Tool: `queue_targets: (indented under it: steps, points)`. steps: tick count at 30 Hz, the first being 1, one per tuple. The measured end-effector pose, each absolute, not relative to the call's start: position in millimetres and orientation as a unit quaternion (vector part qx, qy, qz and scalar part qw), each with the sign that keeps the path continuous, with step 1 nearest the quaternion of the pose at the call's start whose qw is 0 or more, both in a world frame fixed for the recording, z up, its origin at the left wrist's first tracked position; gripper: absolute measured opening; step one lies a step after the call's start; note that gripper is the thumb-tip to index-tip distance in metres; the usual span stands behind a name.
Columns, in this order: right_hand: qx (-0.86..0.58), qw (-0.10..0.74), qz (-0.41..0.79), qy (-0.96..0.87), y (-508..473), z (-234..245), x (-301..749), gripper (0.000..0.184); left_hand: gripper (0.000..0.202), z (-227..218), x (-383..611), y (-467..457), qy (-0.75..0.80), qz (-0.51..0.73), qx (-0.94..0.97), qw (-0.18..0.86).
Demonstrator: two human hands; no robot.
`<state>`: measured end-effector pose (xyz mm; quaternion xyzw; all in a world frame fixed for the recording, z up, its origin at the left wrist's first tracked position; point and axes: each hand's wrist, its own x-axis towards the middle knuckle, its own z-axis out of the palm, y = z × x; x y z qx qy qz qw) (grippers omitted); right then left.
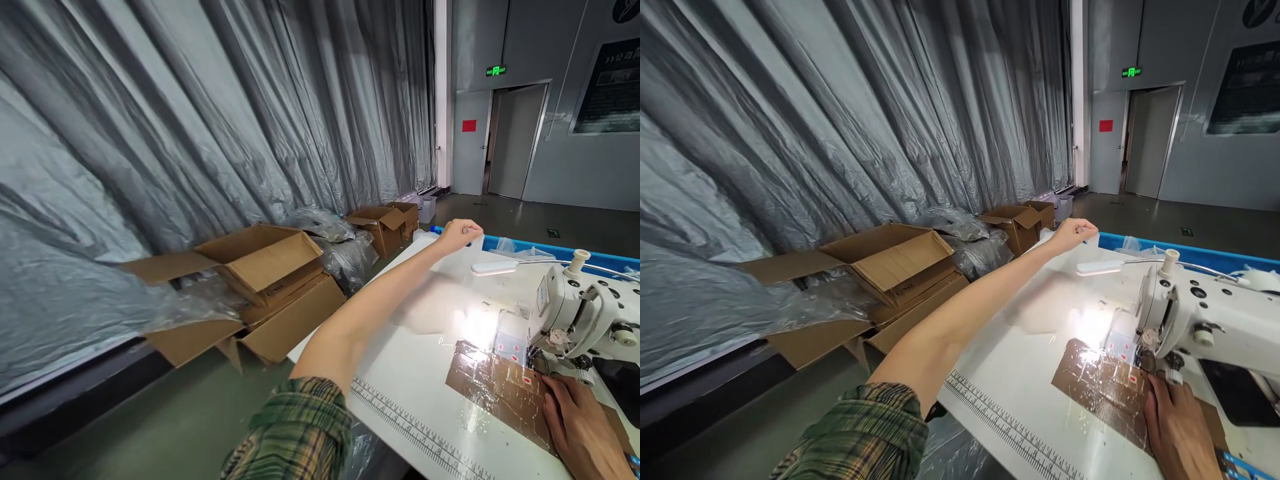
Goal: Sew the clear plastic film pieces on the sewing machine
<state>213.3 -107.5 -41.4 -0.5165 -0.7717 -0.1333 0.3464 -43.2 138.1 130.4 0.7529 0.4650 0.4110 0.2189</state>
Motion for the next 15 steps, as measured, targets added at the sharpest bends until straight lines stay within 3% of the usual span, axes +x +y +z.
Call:
queue_targets:
  steps: [4, 9, 15]
  points:
    - [-0.497, 0.341, -0.173, -0.779, -107.6, -43.1, 212.1, 0.035, 0.014, 112.6, -48.7, 98.5, 0.426, 0.355, 0.783, 0.282]
    - [-0.494, 0.35, -0.171, -0.777, -106.0, -46.3, 212.2, 0.034, 0.035, 86.8, -45.9, 20.3, 0.31, 0.225, 0.826, 0.413]
    - [-0.516, 0.339, -0.148, -0.773, -108.3, -40.3, 211.8, 0.041, 0.047, 72.0, -38.8, -41.9, 0.146, 0.134, 0.862, 0.466]
